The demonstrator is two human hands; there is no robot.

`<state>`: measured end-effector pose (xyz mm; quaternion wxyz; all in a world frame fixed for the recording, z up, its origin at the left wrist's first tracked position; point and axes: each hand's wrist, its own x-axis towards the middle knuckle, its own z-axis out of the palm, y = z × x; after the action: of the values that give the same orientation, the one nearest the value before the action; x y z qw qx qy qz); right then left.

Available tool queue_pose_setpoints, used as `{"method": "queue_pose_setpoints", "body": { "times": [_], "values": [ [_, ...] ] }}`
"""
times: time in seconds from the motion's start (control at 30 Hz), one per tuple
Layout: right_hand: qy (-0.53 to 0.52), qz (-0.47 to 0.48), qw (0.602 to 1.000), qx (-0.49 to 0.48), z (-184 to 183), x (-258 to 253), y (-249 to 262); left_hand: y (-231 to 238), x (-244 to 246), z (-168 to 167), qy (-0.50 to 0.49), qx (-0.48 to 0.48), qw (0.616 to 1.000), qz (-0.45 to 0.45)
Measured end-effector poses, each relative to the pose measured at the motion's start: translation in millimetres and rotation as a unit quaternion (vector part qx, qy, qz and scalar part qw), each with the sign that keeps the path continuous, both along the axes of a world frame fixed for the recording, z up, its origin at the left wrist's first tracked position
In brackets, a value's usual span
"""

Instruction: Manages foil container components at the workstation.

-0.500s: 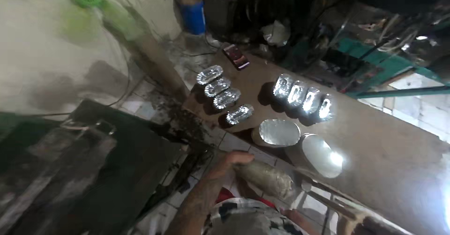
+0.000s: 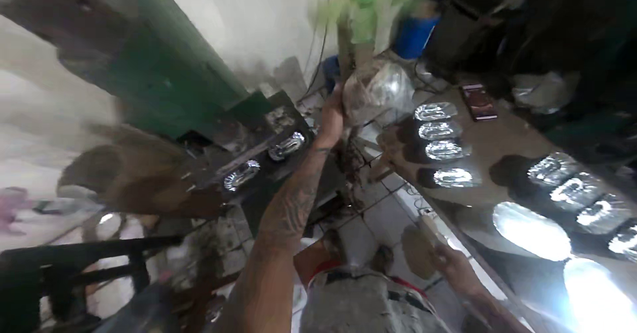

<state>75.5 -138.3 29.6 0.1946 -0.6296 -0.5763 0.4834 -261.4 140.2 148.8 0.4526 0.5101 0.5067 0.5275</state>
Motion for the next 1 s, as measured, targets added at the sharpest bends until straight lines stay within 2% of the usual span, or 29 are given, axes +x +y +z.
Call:
{"method": "queue_pose_setpoints", "body": {
  "times": [0.03,0.07,0.1,0.13,0.17,0.2,0.23,0.27,0.3,0.33,0.4,0.47,0.5,0.57,0.67,0.7,0.77,0.8,0.9,1.0],
  "values": [
    [0.010,-0.012,0.999,0.031,3.1,-20.0,17.6,-15.6,-17.8,-14.7,0.122,0.007,0.992,0.010],
    [0.021,-0.019,0.998,0.052,7.4,-38.9,35.3,-33.2,-37.6,-27.7,0.254,-0.017,0.966,0.031],
    [0.029,-0.025,0.997,0.073,13.9,-58.3,52.9,-52.0,-61.1,-34.0,0.362,-0.061,0.930,0.028],
    [0.038,-0.032,0.994,0.099,21.0,-78.7,71.0,-69.3,-86.0,-26.1,0.431,-0.132,0.893,-0.002],
    [0.046,-0.037,0.991,0.122,30.2,-101.2,88.3,-80.0,-111.7,-4.1,0.459,-0.234,0.853,-0.087],
    [0.053,-0.036,0.987,0.147,38.5,-124.9,104.2,-87.2,-137.3,-7.3,0.475,-0.250,0.834,-0.125],
    [0.048,-0.017,0.982,0.180,44.0,-148.2,120.6,-94.7,-162.7,-39.0,0.484,-0.158,0.856,-0.096],
    [0.026,0.024,0.972,0.233,48.8,-171.6,137.0,-96.5,-181.6,-50.9,0.462,-0.134,0.870,-0.110],
    [-0.003,0.080,0.950,0.301,49.0,-194.4,152.9,-103.1,-194.3,-48.5,0.441,-0.144,0.873,-0.151],
    [-0.038,0.157,0.924,0.346,49.7,-216.6,165.4,-115.7,-205.0,-39.2,0.437,-0.169,0.858,-0.209],
    [-0.102,0.321,0.843,0.419,41.7,-260.9,188.6,-136.9,-233.8,-36.6,0.499,-0.204,0.792,-0.287],
    [-0.131,0.455,0.749,0.464,28.7,-302.4,218.2,-149.6,-268.6,-53.6,0.564,-0.200,0.743,-0.301],
    [-0.138,0.492,0.716,0.476,20.0,-322.1,235.5,-154.4,-278.6,-55.4,0.577,-0.196,0.734,-0.300],
    [-0.145,0.519,0.682,0.495,3.0,-355.9,262.1,-167.6,-275.9,-35.1,0.574,-0.181,0.745,-0.288],
    [-0.169,0.533,0.716,0.418,5.6,-385.9,236.1,-209.1,-241.6,24.0,0.504,-0.197,0.772,-0.334],
    [-0.160,0.550,0.718,0.396,10.0,-397.0,228.5,-227.9,-231.8,34.5,0.454,-0.182,0.803,-0.341],
    [-0.157,0.600,0.683,0.384,22.5,-418.3,223.1,-263.5,-216.9,36.3,0.346,-0.141,0.853,-0.364],
    [-0.161,0.607,0.673,0.391,26.9,-421.9,225.5,-277.0,-212.7,35.8,0.313,-0.137,0.859,-0.381],
    [-0.186,0.590,0.691,0.375,26.6,-393.2,251.6,-313.2,-211.1,23.6,0.227,-0.135,0.891,-0.370],
    [-0.202,0.584,0.692,0.374,18.3,-374.5,274.2,-325.0,-202.0,8.9,0.163,-0.086,0.927,-0.326]
  ]
}}
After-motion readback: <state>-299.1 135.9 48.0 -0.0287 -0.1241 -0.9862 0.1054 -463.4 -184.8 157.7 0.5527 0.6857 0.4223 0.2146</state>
